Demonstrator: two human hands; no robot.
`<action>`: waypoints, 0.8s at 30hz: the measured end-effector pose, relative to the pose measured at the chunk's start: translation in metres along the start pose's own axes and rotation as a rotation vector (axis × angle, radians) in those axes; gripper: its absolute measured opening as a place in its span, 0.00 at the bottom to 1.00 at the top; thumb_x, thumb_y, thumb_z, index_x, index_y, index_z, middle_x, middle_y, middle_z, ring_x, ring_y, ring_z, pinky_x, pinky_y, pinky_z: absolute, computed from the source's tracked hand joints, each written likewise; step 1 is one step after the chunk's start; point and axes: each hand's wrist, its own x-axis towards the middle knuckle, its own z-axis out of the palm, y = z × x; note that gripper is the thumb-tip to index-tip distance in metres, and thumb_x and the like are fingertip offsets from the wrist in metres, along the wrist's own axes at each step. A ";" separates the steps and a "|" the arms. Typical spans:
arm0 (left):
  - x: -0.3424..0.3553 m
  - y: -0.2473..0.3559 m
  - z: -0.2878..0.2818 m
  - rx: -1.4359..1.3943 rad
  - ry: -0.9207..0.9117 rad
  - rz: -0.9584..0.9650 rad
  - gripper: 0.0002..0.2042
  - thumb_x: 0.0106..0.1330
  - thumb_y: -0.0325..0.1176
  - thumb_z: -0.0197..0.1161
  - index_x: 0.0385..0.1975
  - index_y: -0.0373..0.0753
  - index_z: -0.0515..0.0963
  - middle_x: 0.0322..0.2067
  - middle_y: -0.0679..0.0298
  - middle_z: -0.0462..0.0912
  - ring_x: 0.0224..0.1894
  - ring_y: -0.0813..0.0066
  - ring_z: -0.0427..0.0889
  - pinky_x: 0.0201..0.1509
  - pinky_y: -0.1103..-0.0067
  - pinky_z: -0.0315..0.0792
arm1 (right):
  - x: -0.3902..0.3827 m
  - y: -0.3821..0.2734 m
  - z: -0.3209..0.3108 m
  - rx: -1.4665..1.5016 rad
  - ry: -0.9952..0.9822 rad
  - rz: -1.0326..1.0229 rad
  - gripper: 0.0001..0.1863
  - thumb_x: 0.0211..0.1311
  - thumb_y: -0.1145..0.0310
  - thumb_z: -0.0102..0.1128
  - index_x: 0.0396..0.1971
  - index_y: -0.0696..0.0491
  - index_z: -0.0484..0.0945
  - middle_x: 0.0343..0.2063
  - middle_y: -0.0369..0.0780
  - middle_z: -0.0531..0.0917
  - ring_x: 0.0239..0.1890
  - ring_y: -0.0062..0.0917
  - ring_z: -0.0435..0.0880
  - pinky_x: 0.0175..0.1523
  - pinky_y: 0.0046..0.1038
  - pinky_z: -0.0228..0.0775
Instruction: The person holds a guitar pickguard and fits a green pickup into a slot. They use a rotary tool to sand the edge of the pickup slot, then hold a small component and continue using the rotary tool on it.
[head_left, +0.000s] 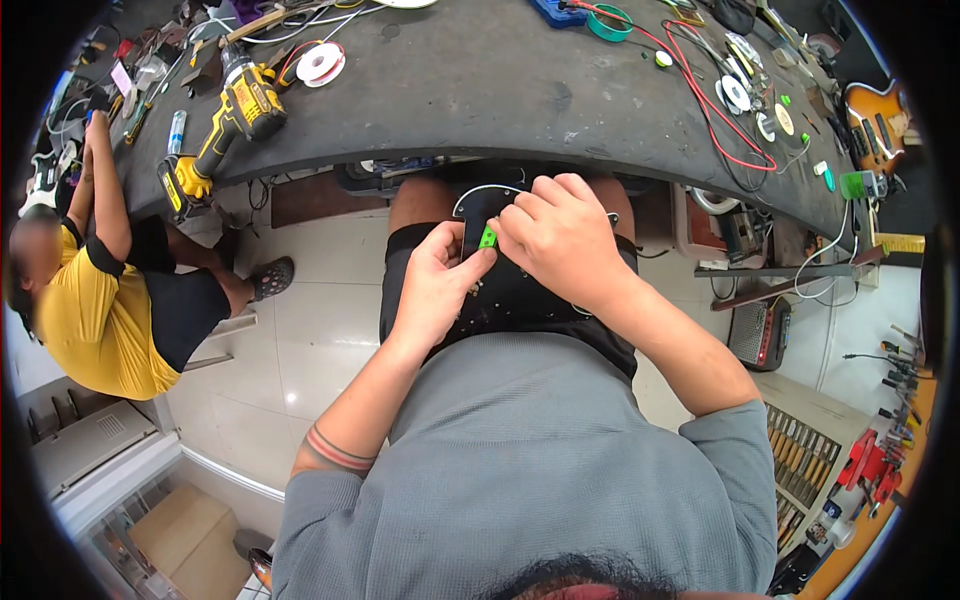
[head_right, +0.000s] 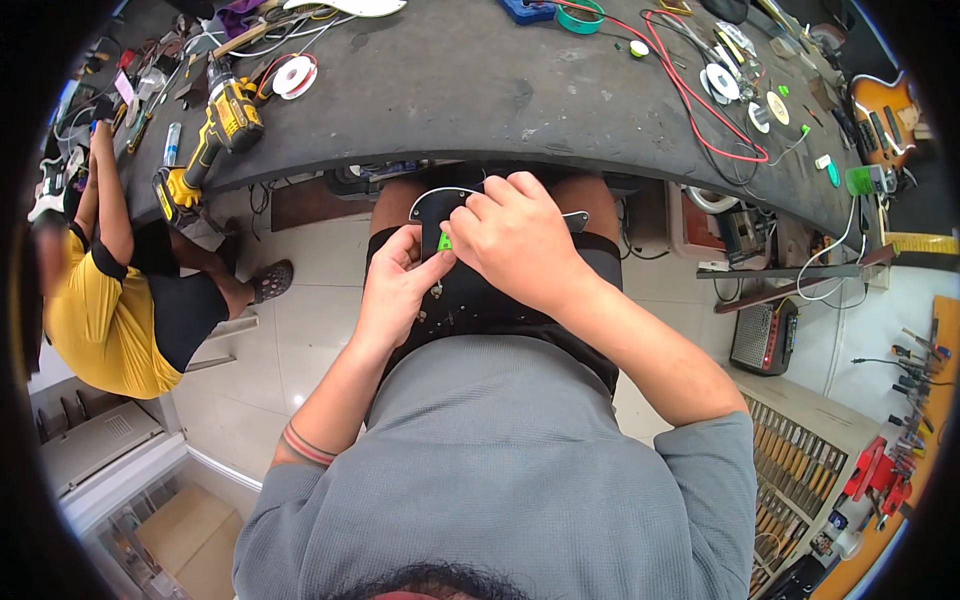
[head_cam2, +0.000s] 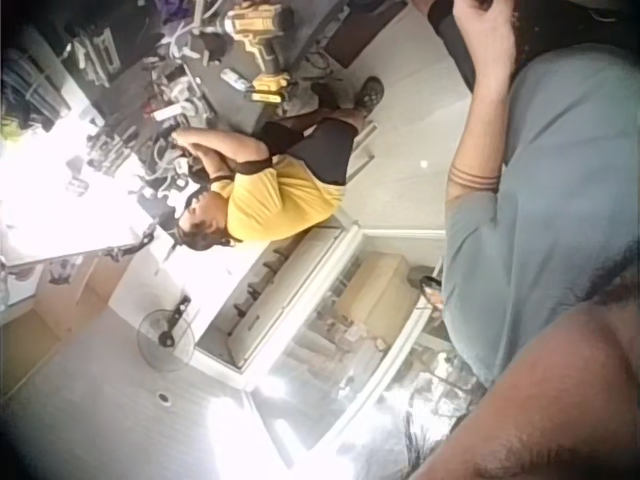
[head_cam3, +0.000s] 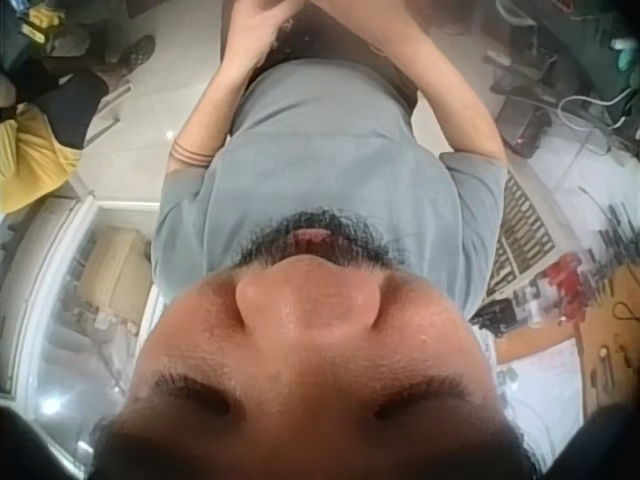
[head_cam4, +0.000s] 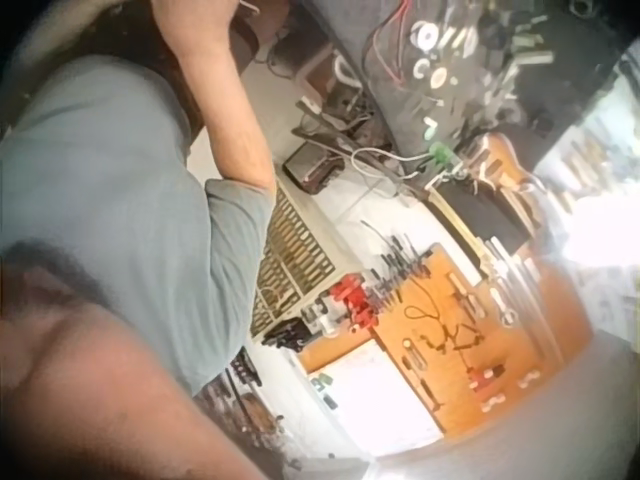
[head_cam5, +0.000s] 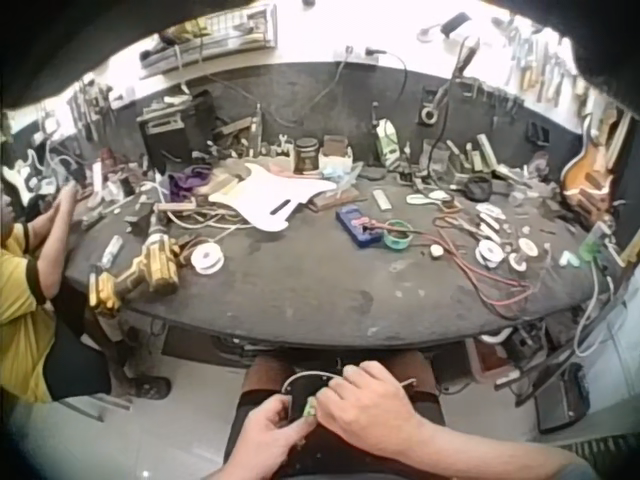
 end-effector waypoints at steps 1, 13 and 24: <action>0.001 -0.003 -0.002 -0.001 0.009 -0.001 0.10 0.75 0.24 0.70 0.52 0.32 0.80 0.43 0.67 0.88 0.44 0.86 0.84 0.51 0.82 0.79 | 0.000 0.001 0.000 0.008 -0.022 -0.007 0.09 0.62 0.66 0.72 0.31 0.50 0.79 0.31 0.35 0.83 0.37 0.29 0.82 0.48 0.35 0.72; 0.011 -0.041 -0.016 -0.091 0.052 -0.039 0.10 0.73 0.24 0.71 0.49 0.32 0.81 0.40 0.66 0.88 0.41 0.84 0.83 0.47 0.82 0.76 | 0.006 0.016 0.030 0.013 -0.131 -0.220 0.09 0.58 0.68 0.69 0.36 0.49 0.79 0.35 0.35 0.82 0.41 0.29 0.83 0.55 0.34 0.73; 0.010 -0.052 -0.017 -0.260 -0.007 -0.046 0.14 0.72 0.22 0.68 0.55 0.31 0.80 0.44 0.62 0.89 0.45 0.79 0.86 0.53 0.80 0.79 | -0.010 0.030 0.040 0.424 -0.267 0.186 0.26 0.71 0.61 0.69 0.64 0.52 0.74 0.53 0.46 0.87 0.59 0.47 0.86 0.62 0.46 0.79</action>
